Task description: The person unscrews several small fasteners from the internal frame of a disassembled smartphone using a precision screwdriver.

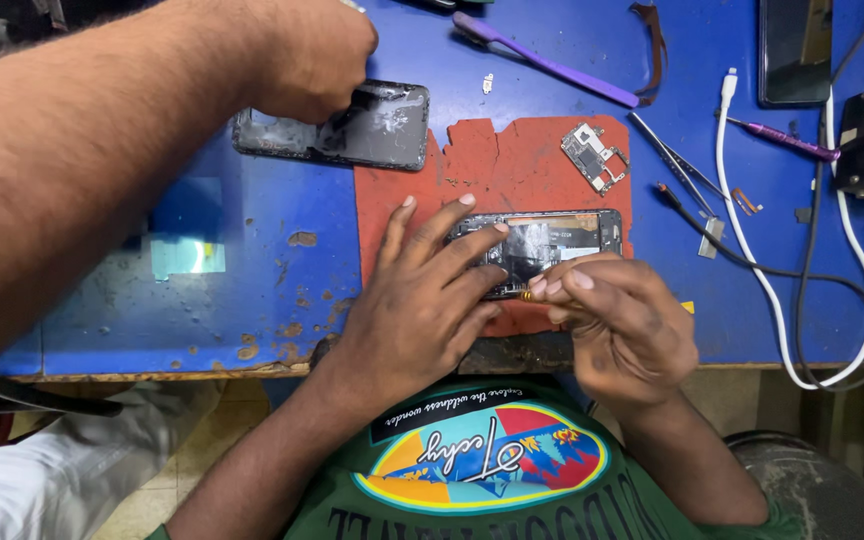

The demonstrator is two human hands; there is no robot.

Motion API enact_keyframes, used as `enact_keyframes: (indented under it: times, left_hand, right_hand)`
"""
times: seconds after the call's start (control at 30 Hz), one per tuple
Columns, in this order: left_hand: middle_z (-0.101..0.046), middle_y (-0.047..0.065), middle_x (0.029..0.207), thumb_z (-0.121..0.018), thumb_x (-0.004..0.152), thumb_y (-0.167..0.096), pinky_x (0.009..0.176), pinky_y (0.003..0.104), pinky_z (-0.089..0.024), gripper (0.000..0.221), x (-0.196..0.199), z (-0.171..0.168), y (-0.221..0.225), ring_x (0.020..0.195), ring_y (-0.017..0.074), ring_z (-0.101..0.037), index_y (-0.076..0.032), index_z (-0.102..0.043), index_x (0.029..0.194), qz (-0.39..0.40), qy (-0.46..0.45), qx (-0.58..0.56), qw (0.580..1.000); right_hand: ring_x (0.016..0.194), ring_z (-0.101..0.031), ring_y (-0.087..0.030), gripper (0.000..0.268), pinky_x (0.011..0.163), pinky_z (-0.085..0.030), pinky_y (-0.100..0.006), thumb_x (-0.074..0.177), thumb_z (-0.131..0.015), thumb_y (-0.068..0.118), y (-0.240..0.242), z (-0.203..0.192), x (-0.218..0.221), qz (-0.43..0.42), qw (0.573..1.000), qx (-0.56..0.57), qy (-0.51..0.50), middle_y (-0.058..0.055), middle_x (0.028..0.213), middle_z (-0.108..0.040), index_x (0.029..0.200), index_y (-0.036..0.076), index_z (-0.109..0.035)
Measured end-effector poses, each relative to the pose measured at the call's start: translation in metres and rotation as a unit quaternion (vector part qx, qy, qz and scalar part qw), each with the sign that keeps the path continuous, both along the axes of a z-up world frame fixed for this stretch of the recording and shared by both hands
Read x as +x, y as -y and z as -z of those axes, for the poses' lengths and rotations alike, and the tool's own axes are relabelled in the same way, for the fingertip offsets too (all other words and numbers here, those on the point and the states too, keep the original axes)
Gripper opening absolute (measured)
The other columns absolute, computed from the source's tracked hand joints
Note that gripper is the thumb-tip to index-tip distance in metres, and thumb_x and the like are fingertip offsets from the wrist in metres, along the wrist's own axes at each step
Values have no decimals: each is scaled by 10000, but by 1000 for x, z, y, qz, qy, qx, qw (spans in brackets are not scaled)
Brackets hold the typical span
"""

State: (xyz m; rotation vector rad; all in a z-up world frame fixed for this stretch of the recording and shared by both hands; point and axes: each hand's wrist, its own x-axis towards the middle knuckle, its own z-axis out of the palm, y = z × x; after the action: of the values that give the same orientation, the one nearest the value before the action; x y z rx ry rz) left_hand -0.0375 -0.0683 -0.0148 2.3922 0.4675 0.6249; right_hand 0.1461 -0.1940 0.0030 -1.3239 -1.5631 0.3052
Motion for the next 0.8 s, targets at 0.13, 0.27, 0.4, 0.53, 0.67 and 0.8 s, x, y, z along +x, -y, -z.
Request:
enact_keyframes:
  times: [0.13, 0.27, 0.4, 0.53, 0.67, 0.8]
  left_hand:
    - [-613, 60, 1339, -754, 883, -197, 1209, 667, -208, 182, 0, 2, 0, 1428, 325, -449, -89, -719, 1025, 1, 7, -5, 1000]
    - [-631, 71, 1271, -735, 907, -130, 1219, 648, -255, 115, -3, 4, 0, 1407, 327, -490, -76, -703, 1003, -46, 36, -14, 998]
    - [-649, 97, 1243, -718, 901, -87, 1211, 632, -281, 109, -4, 6, 0, 1363, 341, -509, -53, -691, 1002, -90, 79, -32, 992]
    - [-660, 100, 1235, -697, 919, -52, 1219, 591, -305, 96, -5, 7, -1, 1371, 341, -527, -53, -691, 1014, -104, 81, -52, 990]
    - [-664, 99, 1239, -687, 917, -34, 1219, 582, -307, 109, -6, 6, -2, 1375, 340, -527, -51, -693, 1024, -104, 78, -62, 990]
    - [-671, 97, 1243, -684, 928, -30, 1217, 577, -310, 104, -7, 5, -2, 1381, 340, -528, -50, -688, 1030, -103, 83, -68, 989]
  right_hand:
    - [995, -729, -215, 469, 888, -679, -323, 986, -652, -115, 0, 2, -4, 2, 999, 20, -32, -108, 1147, -629, 1400, 76, -543]
    - [986, -725, -204, 437, 917, -670, -332, 1042, -615, -152, -7, 9, -5, 52, 997, 35, -54, -104, 1104, -627, 1426, 45, -542]
    - [1008, -721, -206, 432, 902, -652, -305, 1022, -632, -168, -15, 14, 1, 53, 998, 12, -16, -131, 1159, -620, 1399, 15, -531]
    - [1027, -717, -204, 423, 909, -651, -296, 1021, -632, -183, -19, 17, 2, 45, 999, 11, -14, -135, 1175, -617, 1384, 11, -534]
    - [1018, -720, -200, 429, 895, -654, -288, 1003, -641, -198, -21, 17, 3, 51, 998, 14, 22, -131, 1157, -635, 1365, 7, -538]
    - [1014, -725, -210, 420, 875, -657, -285, 979, -678, -188, -23, 13, 3, 63, 996, 22, 60, -135, 1141, -643, 1335, 4, -567]
